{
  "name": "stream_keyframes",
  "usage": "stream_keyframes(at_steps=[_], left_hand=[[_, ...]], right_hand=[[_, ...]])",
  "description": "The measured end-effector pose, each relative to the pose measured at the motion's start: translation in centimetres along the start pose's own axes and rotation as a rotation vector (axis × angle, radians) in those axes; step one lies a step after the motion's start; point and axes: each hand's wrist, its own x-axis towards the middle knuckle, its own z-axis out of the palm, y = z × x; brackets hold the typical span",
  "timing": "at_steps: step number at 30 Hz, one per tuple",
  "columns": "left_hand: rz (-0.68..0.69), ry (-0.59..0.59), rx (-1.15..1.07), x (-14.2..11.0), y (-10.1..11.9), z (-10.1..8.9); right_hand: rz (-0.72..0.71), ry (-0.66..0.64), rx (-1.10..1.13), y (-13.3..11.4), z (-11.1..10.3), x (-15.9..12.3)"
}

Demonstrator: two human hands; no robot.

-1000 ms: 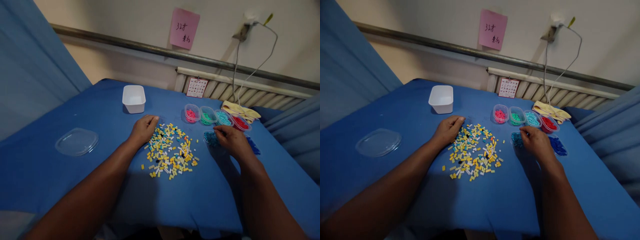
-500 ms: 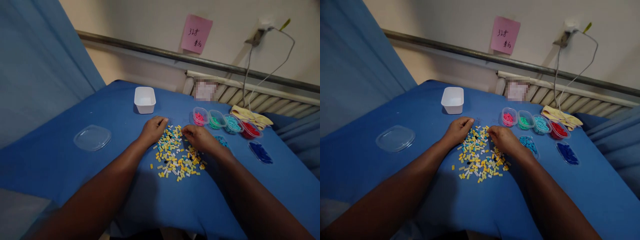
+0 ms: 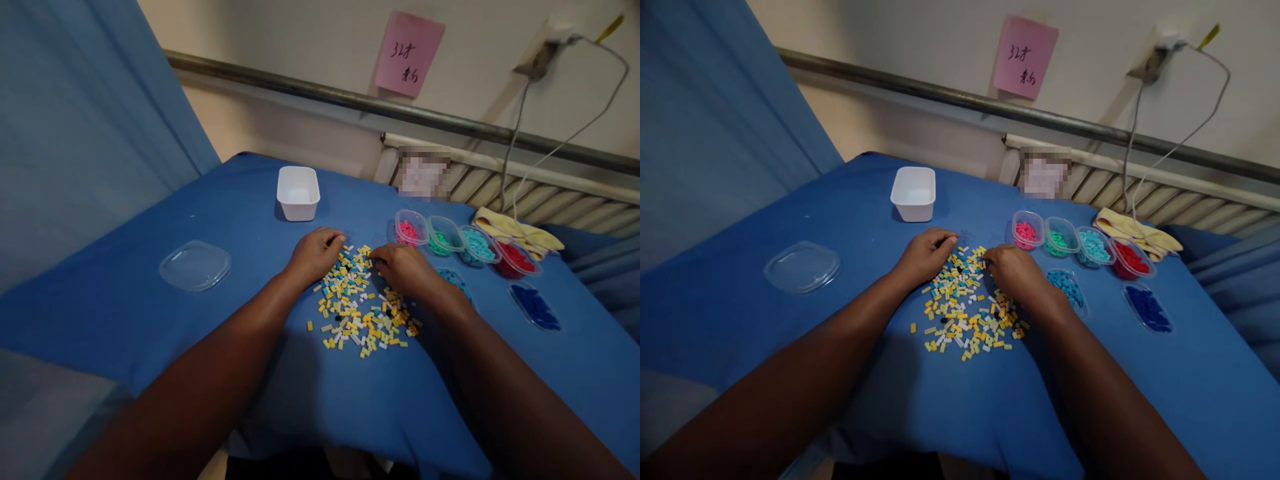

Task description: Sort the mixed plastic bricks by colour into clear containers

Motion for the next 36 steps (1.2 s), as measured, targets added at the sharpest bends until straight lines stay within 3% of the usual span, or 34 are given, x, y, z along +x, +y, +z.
stream_keyframes(at_steps=[10,16,21,25,31,36], left_hand=[[-0.011,-0.011,0.017,0.1,0.2,-0.1],[-0.022,-0.028,0.021,0.1,0.1,0.0],[-0.044,-0.026,0.019,0.1,0.2,-0.2],[-0.039,-0.037,0.028,0.1,0.2,-0.2],[-0.031,-0.037,0.038,0.2,0.0,-0.2],[-0.040,-0.031,0.048,0.4,0.1,-0.2]], right_hand=[[0.024,0.045,-0.068,-0.3,0.4,0.2],[-0.049,0.012,-0.066,-0.7,-0.3,-0.1],[-0.018,0.073,-0.006,-0.4,-0.5,-0.4],[0.077,0.150,0.135,2.4,-2.4,-2.3],[0.280,-0.055,0.072,8.3,-5.9,-6.3],[0.351,-0.174,0.040,10.7,-6.3,-7.8]])
